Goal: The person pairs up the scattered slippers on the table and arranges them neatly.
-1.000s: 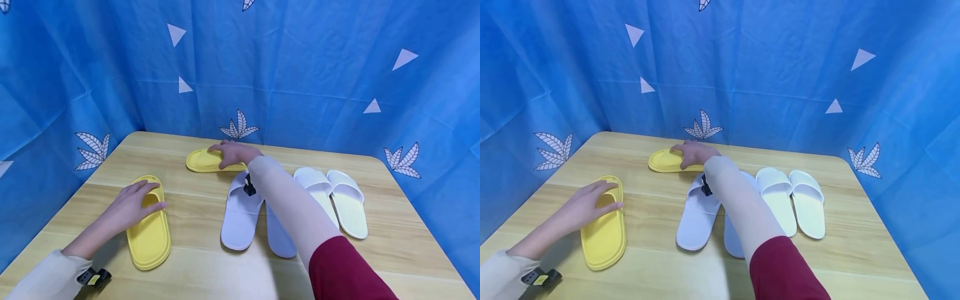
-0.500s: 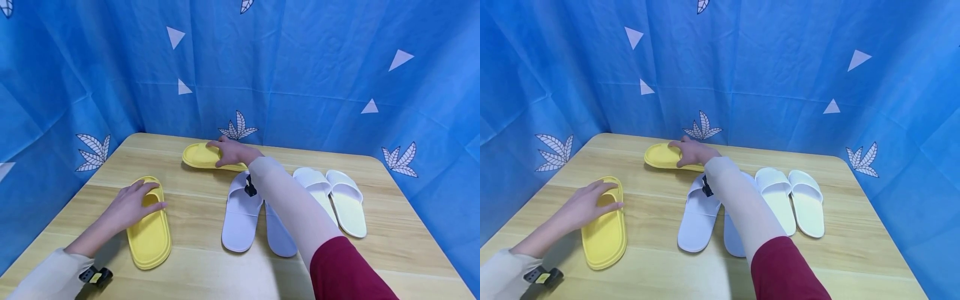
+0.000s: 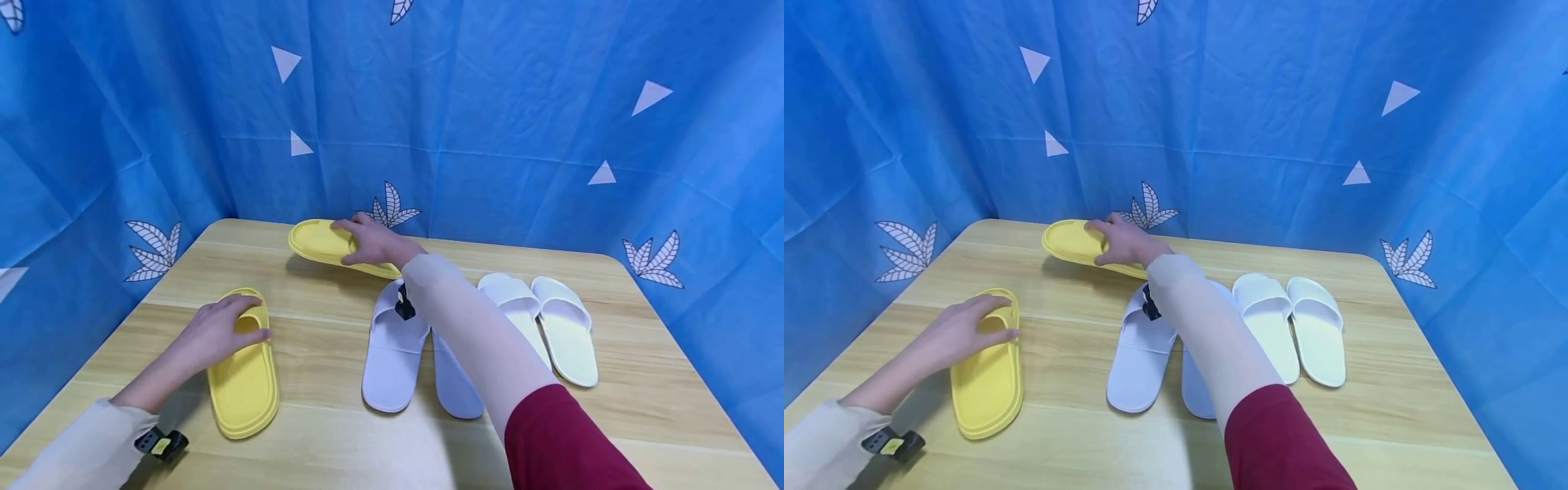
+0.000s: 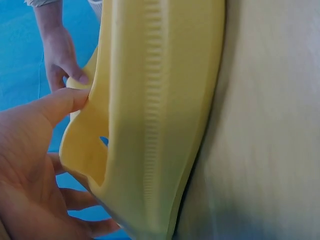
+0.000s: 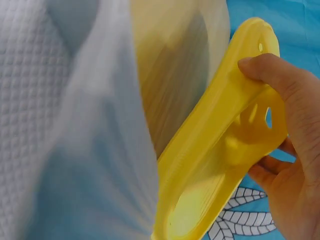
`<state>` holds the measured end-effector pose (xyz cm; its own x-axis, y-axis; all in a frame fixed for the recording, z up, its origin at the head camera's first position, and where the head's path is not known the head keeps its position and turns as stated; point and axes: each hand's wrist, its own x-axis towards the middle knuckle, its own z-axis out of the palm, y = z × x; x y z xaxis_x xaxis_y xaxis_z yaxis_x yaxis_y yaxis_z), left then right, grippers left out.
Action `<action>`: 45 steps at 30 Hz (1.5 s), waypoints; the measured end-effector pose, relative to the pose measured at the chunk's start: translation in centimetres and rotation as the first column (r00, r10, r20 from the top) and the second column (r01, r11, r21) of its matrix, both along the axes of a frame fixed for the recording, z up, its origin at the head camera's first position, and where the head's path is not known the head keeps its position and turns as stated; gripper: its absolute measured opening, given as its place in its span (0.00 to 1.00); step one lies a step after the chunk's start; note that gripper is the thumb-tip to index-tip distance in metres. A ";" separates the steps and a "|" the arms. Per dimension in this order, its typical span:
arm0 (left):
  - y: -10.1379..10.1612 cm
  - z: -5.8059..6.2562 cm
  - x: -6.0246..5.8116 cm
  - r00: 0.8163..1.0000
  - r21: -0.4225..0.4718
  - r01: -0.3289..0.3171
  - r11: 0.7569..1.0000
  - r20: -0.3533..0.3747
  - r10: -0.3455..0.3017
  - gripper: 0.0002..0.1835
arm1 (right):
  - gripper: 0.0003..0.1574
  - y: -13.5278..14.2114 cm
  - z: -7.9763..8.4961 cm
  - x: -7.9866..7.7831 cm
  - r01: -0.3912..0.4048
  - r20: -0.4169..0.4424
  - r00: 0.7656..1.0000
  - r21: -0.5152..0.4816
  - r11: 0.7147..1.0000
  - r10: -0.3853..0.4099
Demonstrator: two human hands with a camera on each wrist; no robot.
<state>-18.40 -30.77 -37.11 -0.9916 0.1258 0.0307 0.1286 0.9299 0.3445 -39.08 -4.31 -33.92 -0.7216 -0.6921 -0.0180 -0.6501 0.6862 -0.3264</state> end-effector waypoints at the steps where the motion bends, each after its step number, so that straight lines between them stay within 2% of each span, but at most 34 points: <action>1: 0.0 0.0 0.0 1.000 -0.001 -0.002 1.000 0.004 0.002 0.39 | 0.50 -0.2 0.1 0.1 0.007 -0.004 1.000 -0.002 1.000 -0.007; 5: 0.1 0.1 0.1 1.000 -0.005 -0.016 1.000 0.027 0.016 0.41 | 0.50 -1.1 0.4 0.5 0.042 -0.012 0.999 -0.008 0.999 -0.042; 10: -0.1 0.0 -0.1 0.999 -0.007 -0.022 1.000 0.026 0.023 0.43 | 0.51 -2.4 0.9 1.2 0.108 0.023 0.994 -0.016 0.994 -0.108; 17: -0.6 0.2 -0.5 1.000 -0.006 0.008 1.000 0.029 -0.008 0.42 | 0.52 -3.5 0.7 1.8 0.191 0.057 0.980 -0.017 0.981 -0.190; 21: -0.7 0.4 -0.7 0.999 -0.001 0.028 1.000 0.027 -0.027 0.40 | 0.52 -4.1 0.5 2.2 0.217 0.044 0.975 0.007 0.976 -0.217; 27: -1.1 0.6 -1.4 0.999 0.004 0.043 0.999 0.028 -0.043 0.40 | 0.50 -5.1 0.4 3.1 0.261 0.039 0.965 -0.005 0.965 -0.261; 33: -1.8 0.4 -2.0 0.999 0.007 0.037 0.999 0.032 -0.037 0.40 | 0.50 -6.0 -0.1 3.8 0.260 0.036 0.965 0.040 0.965 -0.261; 40: -2.2 0.6 -2.5 0.999 0.001 0.026 1.000 0.048 -0.026 0.41 | 0.49 -6.9 -0.5 4.7 0.305 -0.002 0.952 0.059 0.951 -0.305; 45: -2.4 0.9 -3.2 0.999 0.000 0.026 1.000 0.045 -0.026 0.40 | 0.49 -7.9 -0.7 5.5 0.339 -0.087 0.940 0.185 0.922 -0.329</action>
